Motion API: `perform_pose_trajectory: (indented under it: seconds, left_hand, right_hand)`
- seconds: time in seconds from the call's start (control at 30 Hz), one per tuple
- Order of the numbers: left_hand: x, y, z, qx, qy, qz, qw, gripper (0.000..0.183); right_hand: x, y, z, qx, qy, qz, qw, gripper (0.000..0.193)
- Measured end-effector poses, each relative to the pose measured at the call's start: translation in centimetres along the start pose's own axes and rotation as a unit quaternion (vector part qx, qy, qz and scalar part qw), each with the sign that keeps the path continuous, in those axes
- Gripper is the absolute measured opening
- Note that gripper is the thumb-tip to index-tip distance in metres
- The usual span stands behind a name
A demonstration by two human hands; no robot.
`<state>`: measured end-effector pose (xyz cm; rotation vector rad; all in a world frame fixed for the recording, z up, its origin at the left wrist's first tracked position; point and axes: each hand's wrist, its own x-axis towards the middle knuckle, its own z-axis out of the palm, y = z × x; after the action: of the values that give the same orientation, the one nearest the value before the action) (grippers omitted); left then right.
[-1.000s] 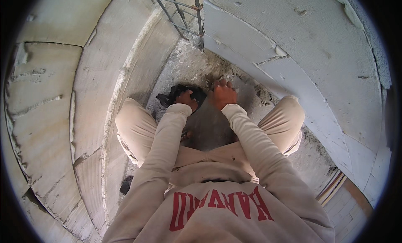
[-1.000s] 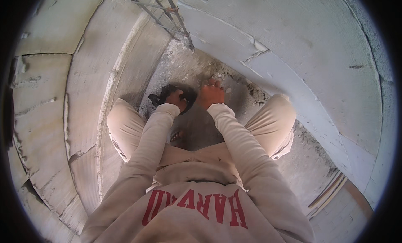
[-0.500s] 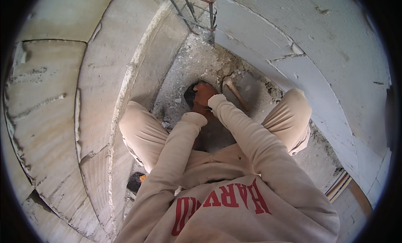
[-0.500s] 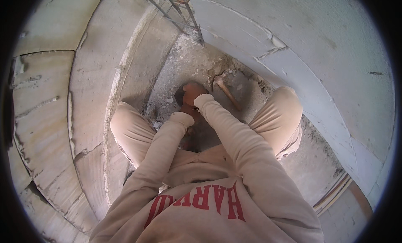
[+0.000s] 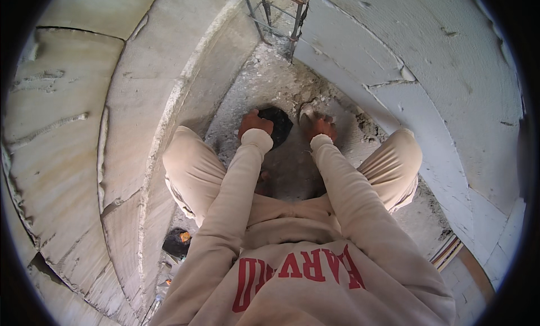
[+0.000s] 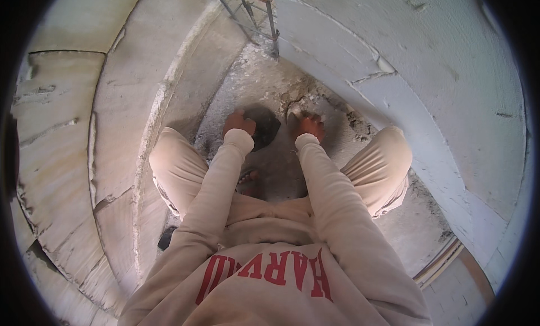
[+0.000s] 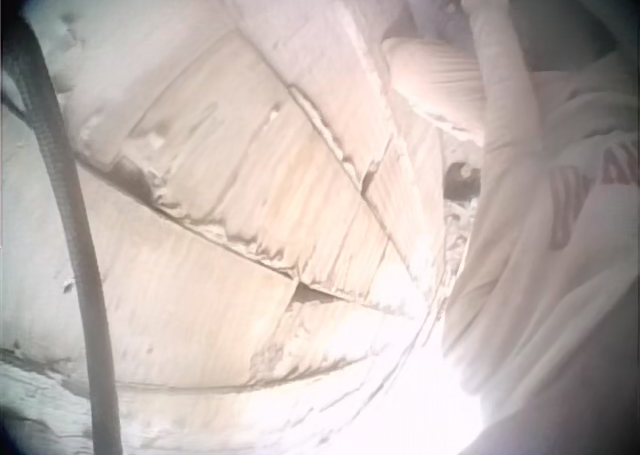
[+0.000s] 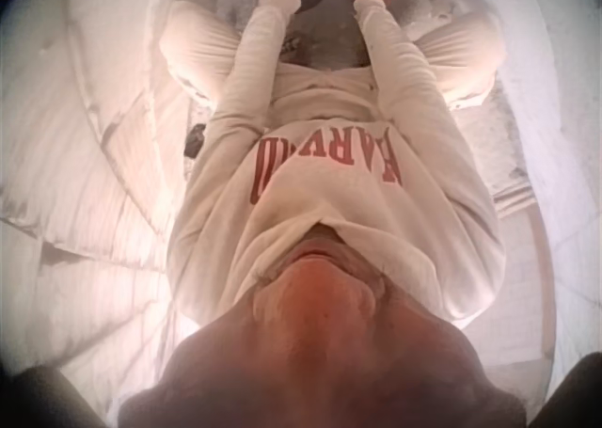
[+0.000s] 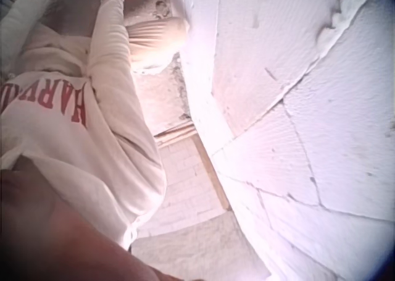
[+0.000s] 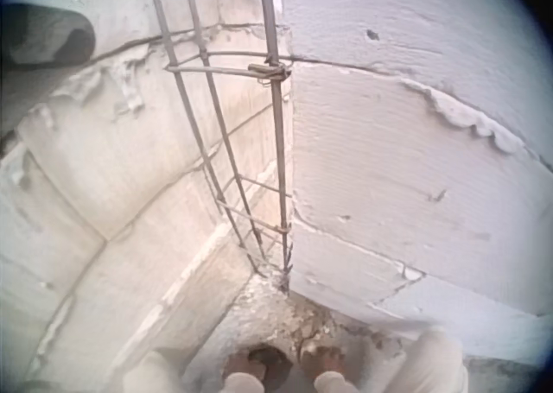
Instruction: The person secures a vertical rebar cage to a concrete wall using a hammer and nails. They repeatedly hammer nails into the wall at various points along the rebar to hold it in place.
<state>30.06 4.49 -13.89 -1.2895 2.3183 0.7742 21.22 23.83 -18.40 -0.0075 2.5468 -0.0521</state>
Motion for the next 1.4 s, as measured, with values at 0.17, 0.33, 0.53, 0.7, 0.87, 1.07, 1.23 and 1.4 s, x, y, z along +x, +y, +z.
perform_pose_trajectory:
  seconds: [0.17, 0.33, 0.53, 0.7, 0.87, 1.07, 1.23, 1.4]
  left_hand:
    - [1.8, 3.2, -10.9, -0.127, -0.03, 0.196, 0.972, 0.035]
    - [4.0, 3.9, -19.3, -0.152, 0.007, 0.225, 0.963, 0.037]
    - [4.8, 4.0, -20.8, -0.221, 0.022, 0.234, 0.946, 0.041]
    - [3.9, 5.2, -20.7, -0.271, 0.03, 0.262, 0.926, 0.043]
    - [4.2, 5.4, -20.7, -0.337, 0.055, 0.262, 0.903, 0.04]
    - [5.0, 5.7, -21.0, -0.36, 0.043, 0.277, 0.89, 0.039]
    - [4.8, 5.7, -21.2, -0.362, 0.044, 0.25, 0.897, 0.039]
    - [6.1, 5.6, -20.3, -0.378, 0.021, 0.254, 0.89, 0.04]
  right_hand:
    - [0.0, 1.9, 1.1, 0.033, 0.02, -0.027, 0.999, 0.064]
    - [0.7, -2.2, -1.6, 0.255, 0.062, -0.183, 0.947, 0.038]
    - [7.5, -13.1, -5.3, 0.503, -0.081, -0.177, 0.842, 0.028]
    - [12.0, -17.2, -2.2, 0.295, 0.06, -0.3, 0.905, 0.038]
    - [6.1, -14.8, -4.4, 0.165, -0.091, -0.392, 0.9, 0.035]
    - [5.1, -15.1, -3.3, 0.167, 0.062, -0.355, 0.918, 0.031]
    - [2.9, -11.1, -3.4, 0.084, 0.039, -0.348, 0.933, 0.031]
    - [1.8, -11.4, -8.0, 0.109, 0.106, -0.327, 0.933, 0.031]
